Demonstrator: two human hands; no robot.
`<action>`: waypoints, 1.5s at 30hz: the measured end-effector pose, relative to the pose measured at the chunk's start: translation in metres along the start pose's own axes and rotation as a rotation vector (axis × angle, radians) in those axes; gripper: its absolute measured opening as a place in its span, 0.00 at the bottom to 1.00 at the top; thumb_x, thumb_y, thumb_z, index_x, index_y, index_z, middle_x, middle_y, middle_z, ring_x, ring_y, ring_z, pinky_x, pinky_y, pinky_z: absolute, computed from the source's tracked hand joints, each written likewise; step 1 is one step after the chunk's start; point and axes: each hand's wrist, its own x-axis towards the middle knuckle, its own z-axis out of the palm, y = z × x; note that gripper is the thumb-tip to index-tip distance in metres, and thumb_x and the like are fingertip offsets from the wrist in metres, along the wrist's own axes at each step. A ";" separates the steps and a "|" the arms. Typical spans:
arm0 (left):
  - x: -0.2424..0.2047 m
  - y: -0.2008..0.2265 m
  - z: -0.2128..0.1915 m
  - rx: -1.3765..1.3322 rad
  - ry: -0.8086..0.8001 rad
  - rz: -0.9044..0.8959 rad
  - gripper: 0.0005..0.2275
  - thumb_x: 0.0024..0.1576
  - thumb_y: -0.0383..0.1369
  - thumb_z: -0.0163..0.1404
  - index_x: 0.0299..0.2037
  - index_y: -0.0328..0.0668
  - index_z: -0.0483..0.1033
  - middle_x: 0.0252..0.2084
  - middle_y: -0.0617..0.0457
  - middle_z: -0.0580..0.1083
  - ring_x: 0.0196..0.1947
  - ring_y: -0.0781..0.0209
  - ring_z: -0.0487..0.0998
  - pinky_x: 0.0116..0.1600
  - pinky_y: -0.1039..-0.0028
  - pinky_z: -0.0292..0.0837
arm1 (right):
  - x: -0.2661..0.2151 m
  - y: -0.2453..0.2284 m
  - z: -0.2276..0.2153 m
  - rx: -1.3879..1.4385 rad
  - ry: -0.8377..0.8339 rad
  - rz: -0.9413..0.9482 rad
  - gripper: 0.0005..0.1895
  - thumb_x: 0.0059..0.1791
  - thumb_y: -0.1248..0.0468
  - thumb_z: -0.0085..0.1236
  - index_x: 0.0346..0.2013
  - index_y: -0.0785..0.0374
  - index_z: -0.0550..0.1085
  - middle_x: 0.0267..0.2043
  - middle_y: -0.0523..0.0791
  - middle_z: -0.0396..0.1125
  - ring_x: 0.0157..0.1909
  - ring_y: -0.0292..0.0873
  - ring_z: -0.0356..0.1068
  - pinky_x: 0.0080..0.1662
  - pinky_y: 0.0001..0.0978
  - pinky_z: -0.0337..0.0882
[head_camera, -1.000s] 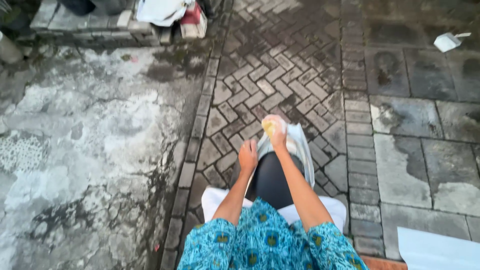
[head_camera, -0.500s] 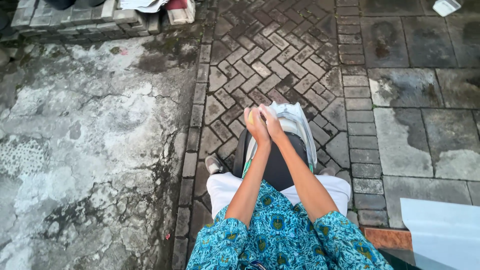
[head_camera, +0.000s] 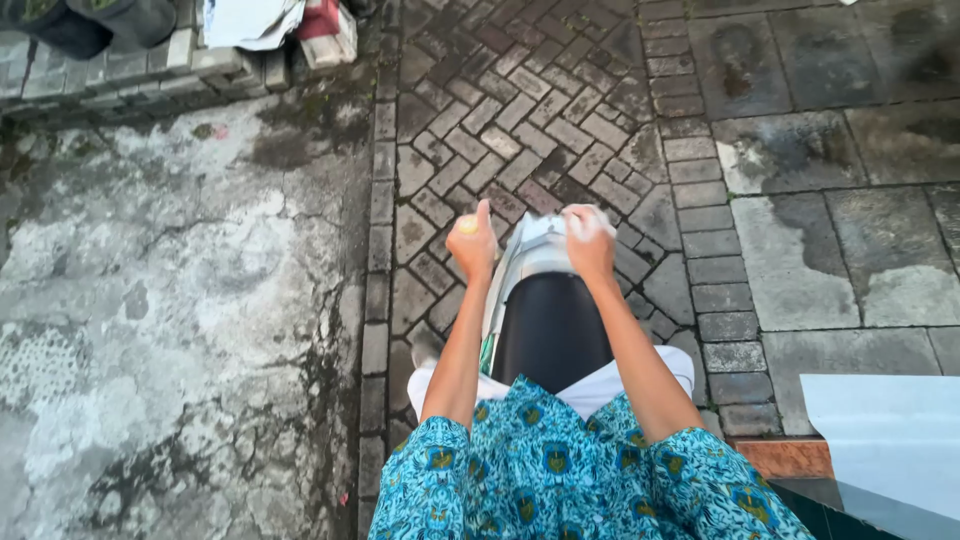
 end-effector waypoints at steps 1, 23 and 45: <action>0.001 -0.001 0.004 -0.006 -0.006 0.005 0.18 0.55 0.42 0.63 0.25 0.31 0.78 0.17 0.51 0.74 0.18 0.63 0.75 0.28 0.67 0.72 | 0.001 0.012 -0.001 -0.001 0.010 -0.001 0.12 0.55 0.58 0.52 0.45 0.60 0.79 0.47 0.53 0.76 0.52 0.56 0.75 0.54 0.43 0.73; 0.018 -0.027 0.069 0.568 -0.454 -0.008 0.17 0.53 0.50 0.56 0.39 0.44 0.80 0.35 0.40 0.80 0.39 0.37 0.82 0.44 0.51 0.76 | 0.002 0.076 0.028 -0.473 -0.195 0.250 0.21 0.59 0.49 0.36 0.44 0.61 0.72 0.34 0.62 0.73 0.39 0.69 0.72 0.45 0.62 0.70; 0.015 -0.008 0.059 0.715 -0.795 -0.166 0.29 0.55 0.58 0.54 0.54 0.41 0.73 0.47 0.36 0.78 0.50 0.37 0.79 0.54 0.53 0.74 | 0.001 0.056 0.022 -0.476 -0.196 0.298 0.20 0.59 0.49 0.38 0.40 0.61 0.72 0.34 0.61 0.73 0.40 0.68 0.73 0.45 0.60 0.72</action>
